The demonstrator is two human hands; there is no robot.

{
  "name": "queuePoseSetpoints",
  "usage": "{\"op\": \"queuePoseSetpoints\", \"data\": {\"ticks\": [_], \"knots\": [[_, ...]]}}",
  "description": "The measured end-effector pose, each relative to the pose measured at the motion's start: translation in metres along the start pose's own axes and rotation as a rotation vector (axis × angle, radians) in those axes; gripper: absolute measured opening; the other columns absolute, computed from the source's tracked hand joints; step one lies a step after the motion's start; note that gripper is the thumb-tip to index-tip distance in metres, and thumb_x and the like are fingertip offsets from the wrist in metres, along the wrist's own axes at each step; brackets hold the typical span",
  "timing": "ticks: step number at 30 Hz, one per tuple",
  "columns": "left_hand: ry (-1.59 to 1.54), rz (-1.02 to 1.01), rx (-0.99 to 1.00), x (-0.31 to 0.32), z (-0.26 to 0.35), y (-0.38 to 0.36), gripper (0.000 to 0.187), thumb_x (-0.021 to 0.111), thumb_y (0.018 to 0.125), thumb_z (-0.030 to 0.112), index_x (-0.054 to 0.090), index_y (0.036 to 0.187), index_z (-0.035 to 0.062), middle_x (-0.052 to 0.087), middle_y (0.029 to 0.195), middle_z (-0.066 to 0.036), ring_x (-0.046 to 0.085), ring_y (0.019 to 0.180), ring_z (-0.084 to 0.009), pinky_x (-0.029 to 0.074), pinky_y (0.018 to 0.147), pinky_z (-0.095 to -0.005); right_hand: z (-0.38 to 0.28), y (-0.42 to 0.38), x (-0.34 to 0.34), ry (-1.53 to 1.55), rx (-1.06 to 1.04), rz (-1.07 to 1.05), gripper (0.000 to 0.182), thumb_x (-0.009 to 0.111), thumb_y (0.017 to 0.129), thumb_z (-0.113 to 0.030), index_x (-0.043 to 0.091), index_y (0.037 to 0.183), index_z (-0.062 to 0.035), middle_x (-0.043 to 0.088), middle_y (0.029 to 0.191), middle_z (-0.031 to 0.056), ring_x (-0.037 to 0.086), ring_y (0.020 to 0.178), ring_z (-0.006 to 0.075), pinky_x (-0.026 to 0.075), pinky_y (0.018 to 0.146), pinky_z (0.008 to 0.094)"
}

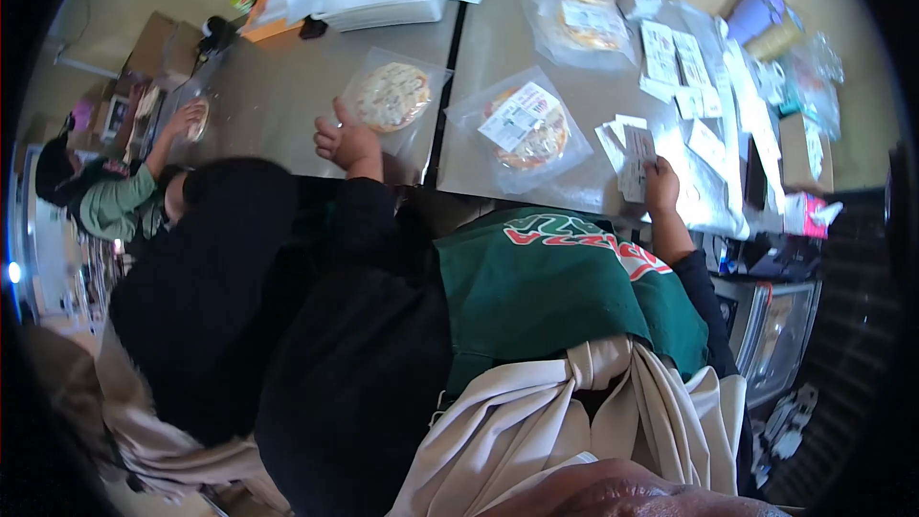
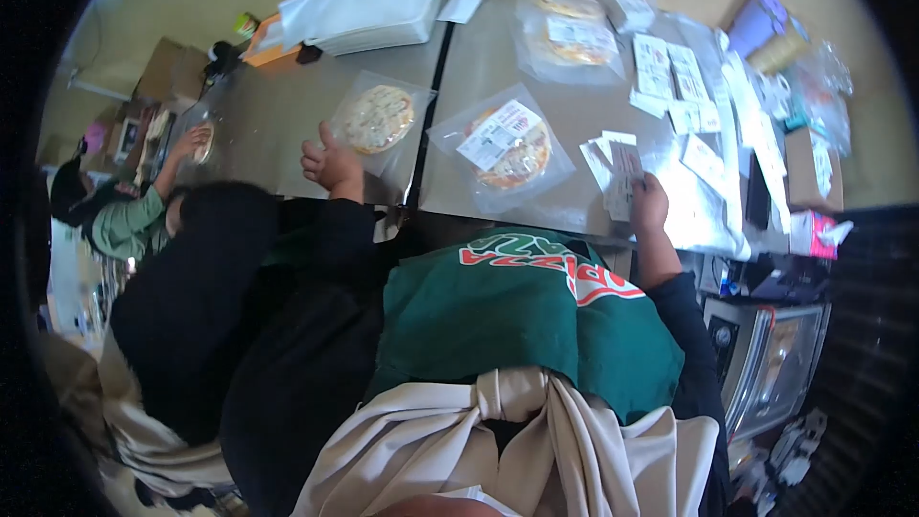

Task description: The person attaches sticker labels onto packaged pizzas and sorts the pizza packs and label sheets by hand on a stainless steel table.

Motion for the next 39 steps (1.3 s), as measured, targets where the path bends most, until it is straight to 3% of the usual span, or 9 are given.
{"op": "queuePoseSetpoints", "data": {"ticks": [7, 11, 15, 21, 25, 28, 33, 36, 39], "knots": [[-0.358, 0.243, 0.455, -0.009, 0.016, 0.027, 0.018, 0.062, 0.077, 0.014, 0.068, 0.092, 0.02, 0.064, 0.085, -0.001, 0.055, 0.088, -0.0277, 0.042, 0.078, -0.0438, 0.002, -0.009, -0.007, 0.538, 0.163, 0.083, 0.018, 0.051, 0.09, -0.01, 0.061, 0.101, -0.0001, 0.064, 0.087, 0.0036, 0.058, 0.08, 0.0119, 0.045, 0.072, 0.0275], [-0.345, 0.183, 0.606, -0.06, 0.073, 0.047, 0.017, 0.06, 0.077, 0.012, 0.068, 0.092, 0.0164, 0.064, 0.09, -0.005, 0.059, 0.084, -0.0301, 0.046, 0.073, -0.043, 0.008, -0.015, -0.022, 0.917, 0.311, 0.039, 0.029, 0.051, 0.087, -0.004, 0.053, 0.115, 0.0031, 0.063, 0.097, 0.0092, 0.06, 0.085, 0.0155, 0.047, 0.075, 0.0265], [-0.49, 0.198, 0.694, -0.131, 0.119, 0.039, 0.02, 0.057, 0.078, 0.009, 0.066, 0.095, 0.0132, 0.063, 0.089, -0.007, 0.062, 0.08, -0.0306, 0.05, 0.068, -0.0418, -0.003, -0.032, -0.042, 1.035, 0.498, 0.018, 0.016, 0.056, 0.085, -0.008, 0.06, 0.097, 0.0024, 0.064, 0.087, 0.0082, 0.061, 0.069, 0.0152, 0.049, 0.064, 0.0283], [-0.37, -0.07, 0.853, -0.153, 0.167, -0.037, 0.027, 0.05, 0.08, 0.012, 0.063, 0.103, 0.0128, 0.063, 0.086, -0.009, 0.063, 0.076, -0.03, 0.05, 0.065, -0.0421, -0.036, -0.051, -0.054, 1.128, 0.569, -0.175, 0.019, 0.06, 0.084, -0.011, 0.061, 0.096, 0.004, 0.063, 0.083, 0.0085, 0.06, 0.07, 0.0152, 0.047, 0.064, 0.0256], [-0.451, -0.177, 0.98, -0.127, 0.178, -0.098, 0.03, 0.051, 0.08, 0.014, 0.059, 0.109, 0.009, 0.062, 0.085, -0.011, 0.063, 0.073, -0.0298, 0.05, 0.064, -0.0417, -0.053, -0.06, -0.042, 0.955, 0.325, -0.445, 0.017, 0.062, 0.08, -0.012, 0.064, 0.085, 0.0045, 0.062, 0.078, 0.0087, 0.06, 0.07, 0.0168, 0.047, 0.065, 0.0277], [-0.454, -0.215, 0.991, -0.126, 0.18, -0.124, 0.034, 0.051, 0.082, 0.015, 0.054, 0.115, 0.0103, 0.062, 0.087, -0.013, 0.063, 0.074, -0.0311, 0.05, 0.064, -0.0431, -0.103, -0.072, -0.048, 0.862, 0.634, -0.662, 0.02, 0.064, 0.074, -0.009, 0.066, 0.086, 0.0062, 0.066, 0.082, 0.0125, 0.062, 0.069, 0.0182, 0.048, 0.067, 0.0294], [-0.347, -0.136, 0.984, -0.134, 0.168, -0.137, 0.037, 0.052, 0.081, 0.014, 0.047, 0.117, 0.0084, 0.058, 0.084, -0.013, 0.061, 0.068, -0.0308, 0.048, 0.062, -0.0424, -0.097, -0.06, 0.004, 0.535, 0.312, -0.795, 0.018, 0.066, 0.076, -0.011, 0.067, 0.086, 0.0041, 0.066, 0.084, 0.0139, 0.061, 0.069, 0.0197, 0.048, 0.063, 0.0331], [-0.312, -0.134, 0.949, -0.124, 0.158, -0.145, 0.033, 0.052, 0.079, 0.014, 0.047, 0.111, 0.007, 0.055, 0.081, -0.011, 0.059, 0.063, -0.0282, 0.047, 0.059, -0.0399, -0.116, -0.057, 0.025, 0.83, 0.69, -0.821, 0.019, 0.065, 0.079, -0.012, 0.065, 0.092, 0.0027, 0.066, 0.083, 0.0134, 0.061, 0.067, 0.0203, 0.048, 0.062, 0.035], [-0.381, -0.088, 0.971, -0.131, 0.145, -0.153, 0.028, 0.051, 0.079, 0.012, 0.048, 0.107, 0.0065, 0.054, 0.082, -0.011, 0.058, 0.063, -0.0278, 0.047, 0.059, -0.0394, -0.121, -0.047, 0.045, 0.937, 0.76, -0.741, 0.012, 0.062, 0.083, -0.012, 0.062, 0.09, -0.0013, 0.062, 0.076, 0.009, 0.061, 0.065, 0.0205, 0.048, 0.06, 0.0336]]}}
Point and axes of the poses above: each hand's wrist, its own y-axis towards the middle knuckle, its own x-axis out of the palm, z = x × y, the point moved 2 cm from there along y, towards the middle knuckle
